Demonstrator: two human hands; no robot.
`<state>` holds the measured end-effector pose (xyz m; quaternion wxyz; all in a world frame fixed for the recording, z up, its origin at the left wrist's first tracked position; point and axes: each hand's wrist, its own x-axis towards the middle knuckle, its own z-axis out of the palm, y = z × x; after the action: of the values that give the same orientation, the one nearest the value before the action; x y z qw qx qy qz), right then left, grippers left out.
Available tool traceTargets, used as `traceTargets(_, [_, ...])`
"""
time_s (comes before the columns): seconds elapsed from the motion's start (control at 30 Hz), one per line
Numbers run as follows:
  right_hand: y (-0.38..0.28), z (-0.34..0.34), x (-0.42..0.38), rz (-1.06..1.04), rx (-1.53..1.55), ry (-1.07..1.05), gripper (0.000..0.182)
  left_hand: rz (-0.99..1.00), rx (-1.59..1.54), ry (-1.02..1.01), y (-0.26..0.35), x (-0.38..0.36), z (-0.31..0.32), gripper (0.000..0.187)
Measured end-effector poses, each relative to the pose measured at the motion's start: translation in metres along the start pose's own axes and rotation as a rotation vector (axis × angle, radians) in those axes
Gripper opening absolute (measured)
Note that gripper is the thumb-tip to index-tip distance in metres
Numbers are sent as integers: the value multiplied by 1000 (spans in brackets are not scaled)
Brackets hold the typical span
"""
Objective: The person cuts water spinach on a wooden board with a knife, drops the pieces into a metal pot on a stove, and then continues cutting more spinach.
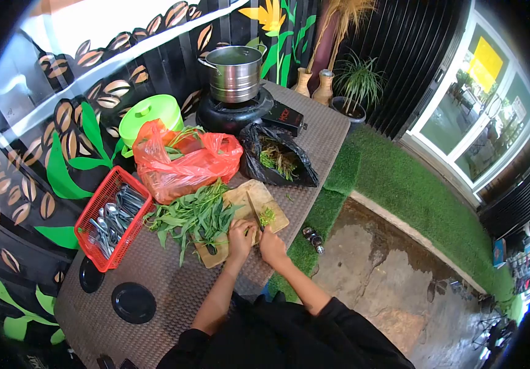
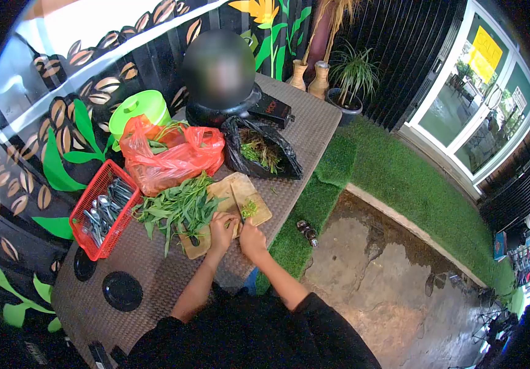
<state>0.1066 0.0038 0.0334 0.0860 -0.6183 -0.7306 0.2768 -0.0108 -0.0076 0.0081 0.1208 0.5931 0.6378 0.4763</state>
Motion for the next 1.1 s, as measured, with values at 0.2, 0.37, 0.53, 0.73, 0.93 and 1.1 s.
traceTargets(0.2, [-2,1,-16,42,9,-6,37,6,3,18,7,1,-4,8])
traceTargets(0.37, [4,8,1,-12,29,17,37,14,9,13,3,-4,-1,7])
traceTargets(0.53, [-3,12,-19,39,-21,51,37,5,198,55,11,-5,-2,10])
traceTargets(0.73, [6,3,-8,-39,-2,68,36,37,191,41,13,-13,-2,10])
traceTargets(0.93, [13,-14,-1,-69,-18,1,39,-23,61,-3,4,-7,4,10])
traceTargets(1.1, [6,-15,-12,-37,-32,-8,39,-62,-22,-1,6,-4,3,8])
